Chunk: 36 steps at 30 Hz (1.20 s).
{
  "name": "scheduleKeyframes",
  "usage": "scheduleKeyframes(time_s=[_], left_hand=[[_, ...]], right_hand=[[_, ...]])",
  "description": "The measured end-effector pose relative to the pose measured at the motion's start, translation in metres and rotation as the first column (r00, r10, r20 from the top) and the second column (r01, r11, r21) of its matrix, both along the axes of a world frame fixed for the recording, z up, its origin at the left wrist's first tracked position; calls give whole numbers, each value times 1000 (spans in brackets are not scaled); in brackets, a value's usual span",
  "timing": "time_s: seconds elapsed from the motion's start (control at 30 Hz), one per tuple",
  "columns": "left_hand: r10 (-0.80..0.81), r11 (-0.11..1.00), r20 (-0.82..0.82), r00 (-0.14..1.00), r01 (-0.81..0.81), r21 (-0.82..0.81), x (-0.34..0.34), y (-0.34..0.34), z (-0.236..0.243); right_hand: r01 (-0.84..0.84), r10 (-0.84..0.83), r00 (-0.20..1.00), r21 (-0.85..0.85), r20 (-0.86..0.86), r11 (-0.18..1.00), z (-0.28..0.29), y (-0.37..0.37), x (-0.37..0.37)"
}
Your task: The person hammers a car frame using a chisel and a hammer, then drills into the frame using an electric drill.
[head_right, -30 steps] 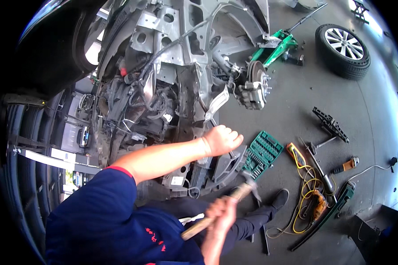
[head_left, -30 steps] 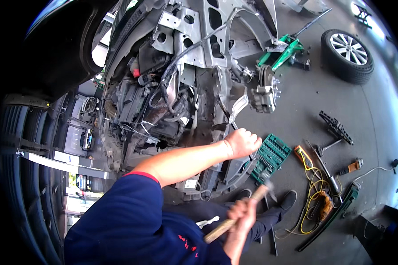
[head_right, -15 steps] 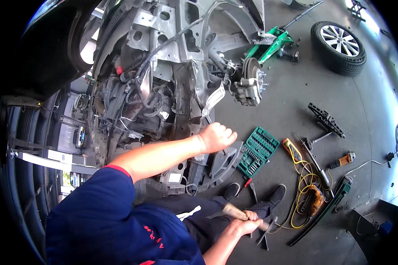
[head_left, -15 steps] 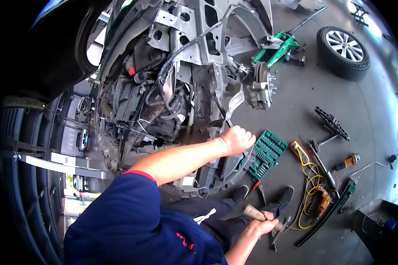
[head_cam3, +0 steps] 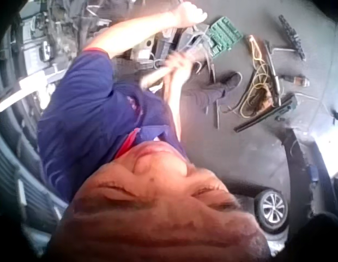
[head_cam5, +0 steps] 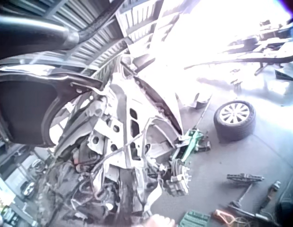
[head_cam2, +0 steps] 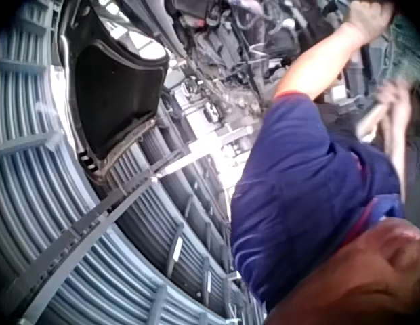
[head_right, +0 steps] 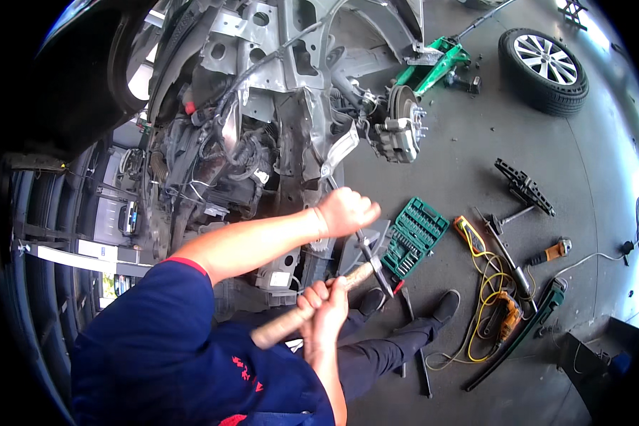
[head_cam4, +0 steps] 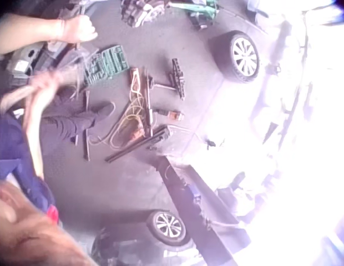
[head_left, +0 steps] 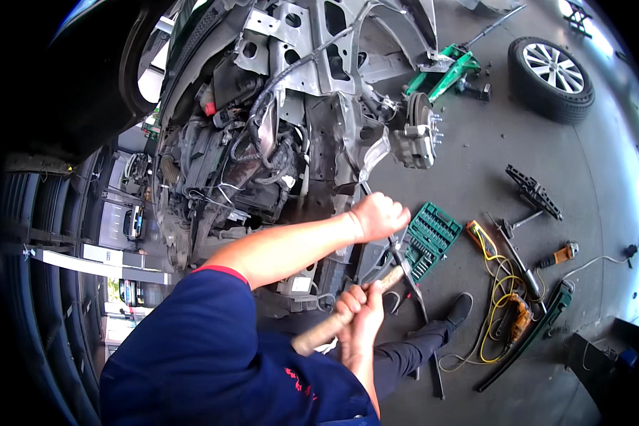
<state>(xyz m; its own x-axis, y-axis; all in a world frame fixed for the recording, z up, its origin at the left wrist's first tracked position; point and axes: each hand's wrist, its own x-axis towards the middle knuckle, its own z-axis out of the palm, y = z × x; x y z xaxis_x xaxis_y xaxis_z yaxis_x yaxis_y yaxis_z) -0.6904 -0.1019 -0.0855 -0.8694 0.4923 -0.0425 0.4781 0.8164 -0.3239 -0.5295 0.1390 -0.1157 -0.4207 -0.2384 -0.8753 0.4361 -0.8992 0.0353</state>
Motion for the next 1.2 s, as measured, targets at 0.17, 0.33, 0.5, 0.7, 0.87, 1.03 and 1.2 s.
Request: scheduleKeyframes(time_s=[0.17,0.33,0.5,0.7,0.87,1.03,1.2], left_hand=[[-13,1000,-39,999,14,13,14,2,0],[-48,996,-50,998,51,70,4,0,-4],[-29,998,-8,1000,29,49,9,-1,0],[-3,1000,61,998,2,10,12,-1,2],[-17,976,241,970,-36,217,11,28,-1],[-58,938,387,920,-83,336,28,48,15],[-45,949,453,890,-103,297,31,57,14]], right_hand=[[345,-326,933,-129,151,930,-55,68,5],[-41,38,999,-442,-16,896,40,-28,-24],[-256,193,960,-348,-205,902,52,7,-33],[56,-65,997,192,38,980,-104,95,-11],[-67,84,986,-118,143,991,-238,85,-77],[-413,413,911,50,1,910,-293,31,-100],[-629,627,778,55,42,776,-335,23,-66]])
